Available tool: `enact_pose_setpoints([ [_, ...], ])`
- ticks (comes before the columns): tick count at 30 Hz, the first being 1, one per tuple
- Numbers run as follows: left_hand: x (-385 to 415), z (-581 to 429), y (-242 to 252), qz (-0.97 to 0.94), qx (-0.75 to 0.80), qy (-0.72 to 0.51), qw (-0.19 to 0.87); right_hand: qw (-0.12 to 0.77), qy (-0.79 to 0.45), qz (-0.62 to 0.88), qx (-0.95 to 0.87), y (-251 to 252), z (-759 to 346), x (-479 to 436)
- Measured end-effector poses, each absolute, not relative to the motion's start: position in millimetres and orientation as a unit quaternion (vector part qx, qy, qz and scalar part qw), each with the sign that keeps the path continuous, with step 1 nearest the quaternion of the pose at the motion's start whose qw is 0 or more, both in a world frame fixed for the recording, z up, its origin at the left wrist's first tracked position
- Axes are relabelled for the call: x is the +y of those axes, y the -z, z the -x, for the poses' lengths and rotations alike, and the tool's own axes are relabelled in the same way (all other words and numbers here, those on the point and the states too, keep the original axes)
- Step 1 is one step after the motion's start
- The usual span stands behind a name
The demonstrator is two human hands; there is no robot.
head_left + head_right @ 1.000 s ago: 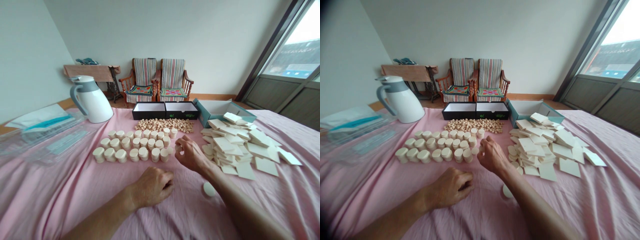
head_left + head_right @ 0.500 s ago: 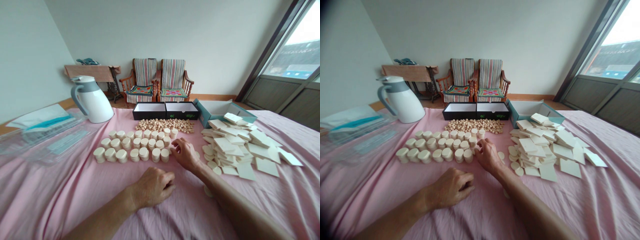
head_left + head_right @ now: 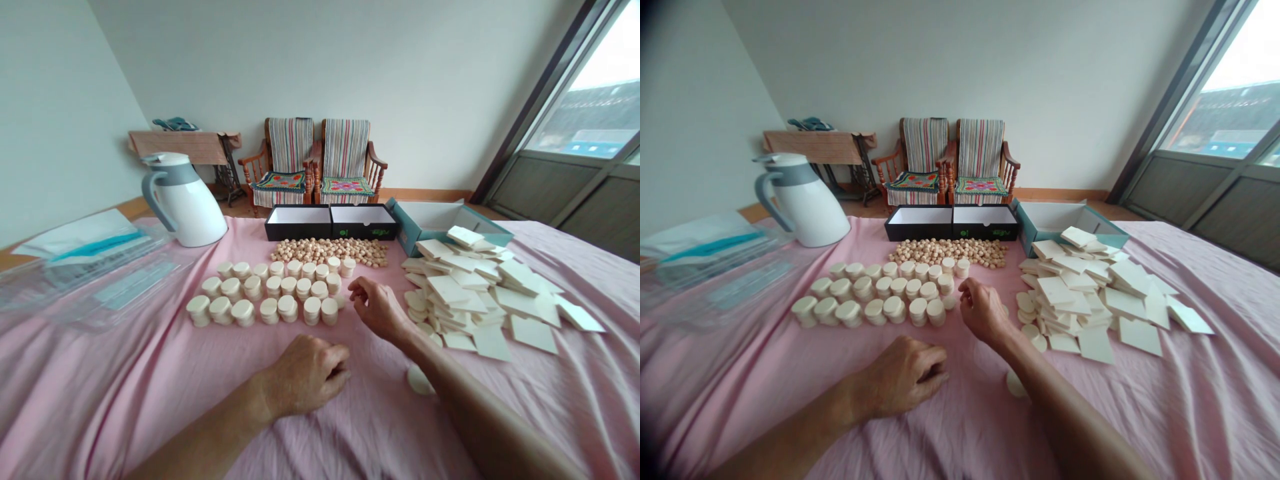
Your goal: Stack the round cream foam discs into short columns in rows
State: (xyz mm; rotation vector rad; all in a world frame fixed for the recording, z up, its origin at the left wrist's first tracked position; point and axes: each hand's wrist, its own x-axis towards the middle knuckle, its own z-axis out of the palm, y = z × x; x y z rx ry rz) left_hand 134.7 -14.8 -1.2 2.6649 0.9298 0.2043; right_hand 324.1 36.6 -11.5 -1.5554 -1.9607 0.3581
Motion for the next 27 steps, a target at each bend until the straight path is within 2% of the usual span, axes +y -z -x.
enact_pose_setpoints([
  [3,-14.8,-134.4,2.1,-0.931,0.323,-0.068,0.155,0.26,-0.075,0.614,-0.742,-2.8,-348.5,38.6],
  [6,-14.9,-134.3,3.0,-0.93,0.325,-0.071,0.158,0.129,-0.021,0.63,-0.765,-14.9,-374.9,36.0],
  [9,-14.7,-134.3,2.1,-0.929,0.322,-0.072,0.166,0.021,-0.016,0.61,-0.792,-15.4,-387.9,30.9],
  [12,-14.6,-134.3,0.9,-0.93,0.32,-0.07,0.168,-0.005,-0.02,0.586,-0.81,-8.7,-388.2,27.5],
  [17,-15.1,-134.1,1.6,-0.93,0.324,-0.069,0.158,0.035,-0.018,0.583,-0.811,-4.3,-381.0,29.4],
  [23,-15.3,-134.8,0.9,-0.93,0.326,-0.07,0.156,0.228,-0.073,0.558,-0.795,-0.9,-349.5,35.9],
  [27,-15.3,-135.4,0.0,-0.934,0.317,-0.071,0.146,0.296,-0.095,0.529,-0.79,8.2,-326.8,36.8],
])
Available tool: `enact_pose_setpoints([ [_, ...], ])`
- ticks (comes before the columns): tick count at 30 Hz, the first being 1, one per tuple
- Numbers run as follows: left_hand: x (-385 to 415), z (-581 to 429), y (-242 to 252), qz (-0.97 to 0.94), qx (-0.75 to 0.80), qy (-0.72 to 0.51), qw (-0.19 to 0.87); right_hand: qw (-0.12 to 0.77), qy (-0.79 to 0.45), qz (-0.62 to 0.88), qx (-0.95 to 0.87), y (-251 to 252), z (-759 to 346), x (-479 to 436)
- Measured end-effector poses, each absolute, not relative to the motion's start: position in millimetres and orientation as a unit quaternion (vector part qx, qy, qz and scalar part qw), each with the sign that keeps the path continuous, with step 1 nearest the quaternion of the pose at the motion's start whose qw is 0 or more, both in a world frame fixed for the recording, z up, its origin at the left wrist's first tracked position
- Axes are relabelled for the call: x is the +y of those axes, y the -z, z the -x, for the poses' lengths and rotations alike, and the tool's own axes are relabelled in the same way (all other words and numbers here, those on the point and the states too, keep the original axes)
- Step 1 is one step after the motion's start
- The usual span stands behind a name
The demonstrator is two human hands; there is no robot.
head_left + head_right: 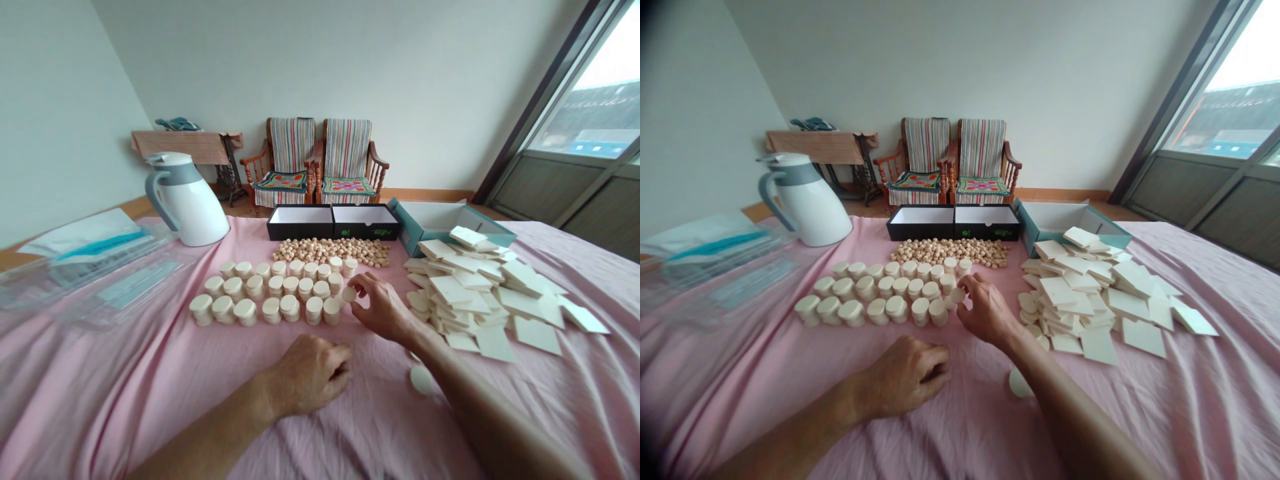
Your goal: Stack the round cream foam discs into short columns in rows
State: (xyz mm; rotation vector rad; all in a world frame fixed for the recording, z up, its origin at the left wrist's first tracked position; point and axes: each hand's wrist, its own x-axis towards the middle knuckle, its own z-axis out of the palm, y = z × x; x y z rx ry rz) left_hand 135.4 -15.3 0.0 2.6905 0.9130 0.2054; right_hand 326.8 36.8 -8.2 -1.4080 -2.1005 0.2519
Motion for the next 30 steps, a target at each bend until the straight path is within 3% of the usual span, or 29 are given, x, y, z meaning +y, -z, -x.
enact_pose_setpoints([
  [13,-15.1,-134.2,3.6,-0.933,0.322,-0.071,0.143,0.299,-0.115,0.528,-0.786,11.3,-330.5,39.0],
  [20,-15.4,-133.9,3.0,-0.933,0.324,-0.069,0.144,0.087,-0.24,0.433,-0.865,-25.3,-362.2,21.5],
  [22,-15.4,-133.9,2.7,-0.932,0.325,-0.068,0.145,0.062,-0.257,0.396,-0.879,-28.0,-364.2,18.5],
  [27,-15.1,-134.2,3.1,-0.931,0.324,-0.071,0.154,0.096,-0.226,0.407,-0.88,-16.7,-358.1,20.2],
  [30,-14.9,-134.2,3.5,-0.93,0.324,-0.075,0.153,0.171,-0.183,0.461,-0.851,-6.8,-348.5,25.1],
])
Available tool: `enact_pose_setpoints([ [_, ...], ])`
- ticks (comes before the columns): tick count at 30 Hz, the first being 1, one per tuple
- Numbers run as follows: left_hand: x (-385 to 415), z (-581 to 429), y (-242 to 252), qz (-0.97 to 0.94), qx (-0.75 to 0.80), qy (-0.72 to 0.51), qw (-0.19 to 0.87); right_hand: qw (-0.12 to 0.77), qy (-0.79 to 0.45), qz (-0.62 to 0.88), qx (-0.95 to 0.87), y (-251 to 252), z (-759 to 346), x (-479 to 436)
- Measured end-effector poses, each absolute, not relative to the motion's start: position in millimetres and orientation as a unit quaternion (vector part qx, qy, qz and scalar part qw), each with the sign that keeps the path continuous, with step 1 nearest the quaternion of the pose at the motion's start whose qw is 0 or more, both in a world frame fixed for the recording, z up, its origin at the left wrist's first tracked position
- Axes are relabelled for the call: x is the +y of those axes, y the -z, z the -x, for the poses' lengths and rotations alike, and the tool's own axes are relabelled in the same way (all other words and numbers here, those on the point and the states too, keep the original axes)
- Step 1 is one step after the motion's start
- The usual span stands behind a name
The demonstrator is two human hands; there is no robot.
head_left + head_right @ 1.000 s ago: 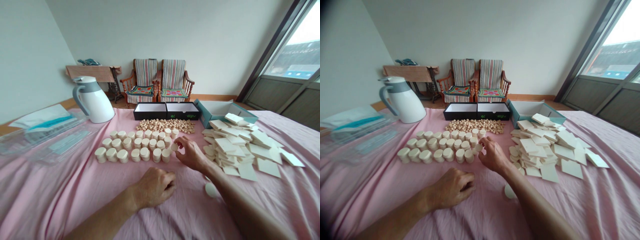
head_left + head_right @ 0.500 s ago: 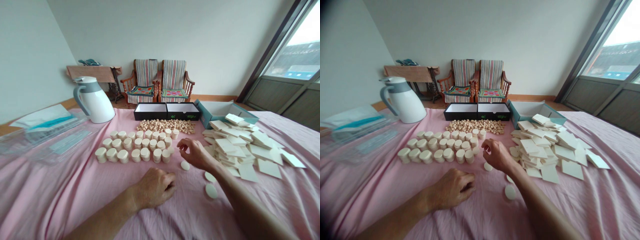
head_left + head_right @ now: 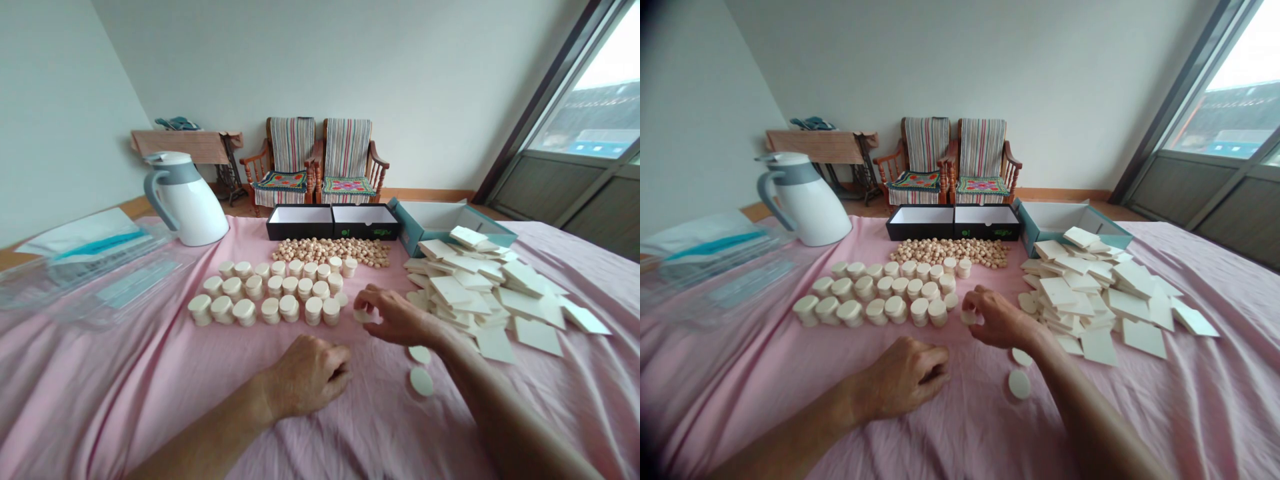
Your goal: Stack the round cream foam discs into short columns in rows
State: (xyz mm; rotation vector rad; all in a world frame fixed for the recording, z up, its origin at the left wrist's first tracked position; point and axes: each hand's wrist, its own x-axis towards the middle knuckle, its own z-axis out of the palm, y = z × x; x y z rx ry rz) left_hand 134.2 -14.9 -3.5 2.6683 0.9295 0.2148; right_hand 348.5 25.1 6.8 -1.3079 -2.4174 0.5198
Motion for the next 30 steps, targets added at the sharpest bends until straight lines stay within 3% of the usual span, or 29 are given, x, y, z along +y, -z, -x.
enact_pose_setpoints([
  [4,-15.0,-134.2,3.2,-0.931,0.323,-0.079,0.15,0.292,-0.127,0.5,-0.805,1.8,-330.9,31.5],
  [8,-15.4,-134.7,3.1,-0.933,0.319,-0.078,0.143,0.358,-0.104,0.495,-0.785,7.6,-318.0,35.9],
  [18,-14.9,-134.3,3.5,-0.933,0.323,-0.073,0.142,0.336,-0.111,0.521,-0.776,4.8,-324.0,39.6],
  [21,-15.1,-134.4,2.8,-0.931,0.323,-0.071,0.153,0.268,-0.103,0.552,-0.783,-9.0,-343.2,37.6],
  [27,-14.9,-134.0,3.0,-0.931,0.322,-0.072,0.159,0.004,-0.106,0.547,-0.83,-26.3,-380.4,19.1],
  [30,-14.7,-133.8,2.7,-0.93,0.323,-0.073,0.16,-0.052,-0.08,0.55,-0.83,-24.3,-382.3,13.9],
])
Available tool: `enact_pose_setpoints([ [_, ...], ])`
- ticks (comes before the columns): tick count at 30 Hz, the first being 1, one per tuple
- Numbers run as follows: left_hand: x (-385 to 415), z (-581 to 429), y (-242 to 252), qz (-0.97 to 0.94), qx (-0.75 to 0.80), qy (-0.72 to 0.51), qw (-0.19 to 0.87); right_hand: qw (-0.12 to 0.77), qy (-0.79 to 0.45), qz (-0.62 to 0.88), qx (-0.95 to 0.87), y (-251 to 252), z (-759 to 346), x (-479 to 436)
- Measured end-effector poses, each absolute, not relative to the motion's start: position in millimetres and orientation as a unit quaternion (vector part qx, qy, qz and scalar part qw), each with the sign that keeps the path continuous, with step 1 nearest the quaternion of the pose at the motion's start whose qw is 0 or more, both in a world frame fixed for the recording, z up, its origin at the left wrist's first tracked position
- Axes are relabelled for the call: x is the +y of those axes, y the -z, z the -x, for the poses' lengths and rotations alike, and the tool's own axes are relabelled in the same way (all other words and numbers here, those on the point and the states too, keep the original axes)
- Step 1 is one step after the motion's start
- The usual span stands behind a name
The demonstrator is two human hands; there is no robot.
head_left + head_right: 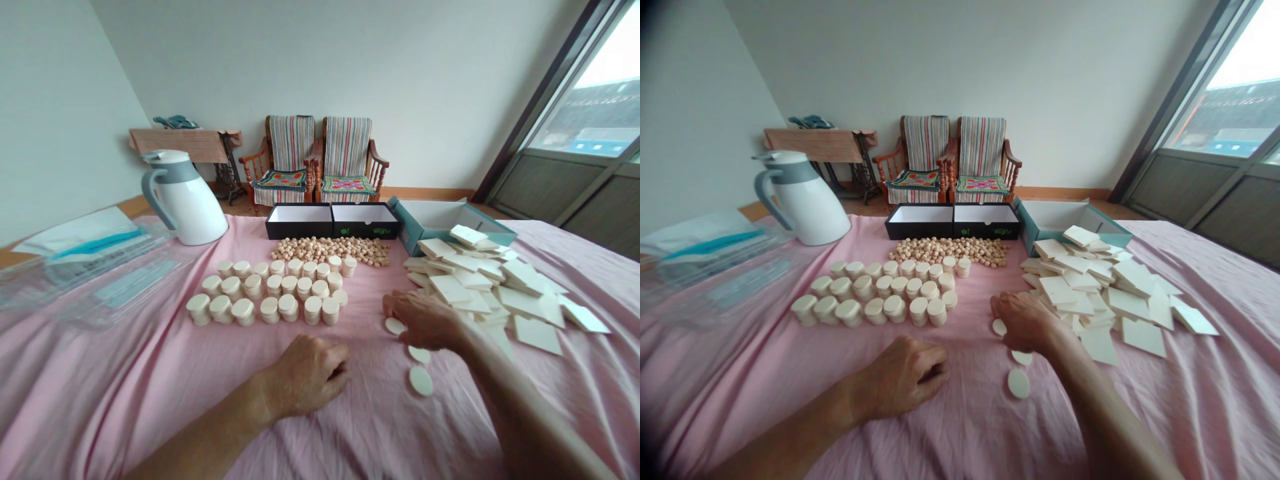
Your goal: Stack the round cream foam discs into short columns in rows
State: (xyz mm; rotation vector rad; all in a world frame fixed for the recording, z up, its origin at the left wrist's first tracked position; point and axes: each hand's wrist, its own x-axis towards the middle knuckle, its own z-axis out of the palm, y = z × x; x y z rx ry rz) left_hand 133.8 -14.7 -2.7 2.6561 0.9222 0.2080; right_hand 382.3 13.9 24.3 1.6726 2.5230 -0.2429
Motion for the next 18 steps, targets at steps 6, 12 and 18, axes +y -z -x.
enact_pose_setpoints([
  [6,-14.7,-133.9,1.6,-0.931,0.322,-0.069,0.159,-0.036,0.082,-0.54,0.837,-8.1,-362.9,21.5],
  [12,-15.3,-133.9,2.5,-0.933,0.319,-0.073,0.148,-0.111,0.131,-0.543,0.822,-2.1,-350.7,27.7],
  [18,-15.8,-134.3,2.1,-0.934,0.32,-0.071,0.142,-0.122,0.146,-0.522,0.832,-2.0,-354.2,31.8],
])
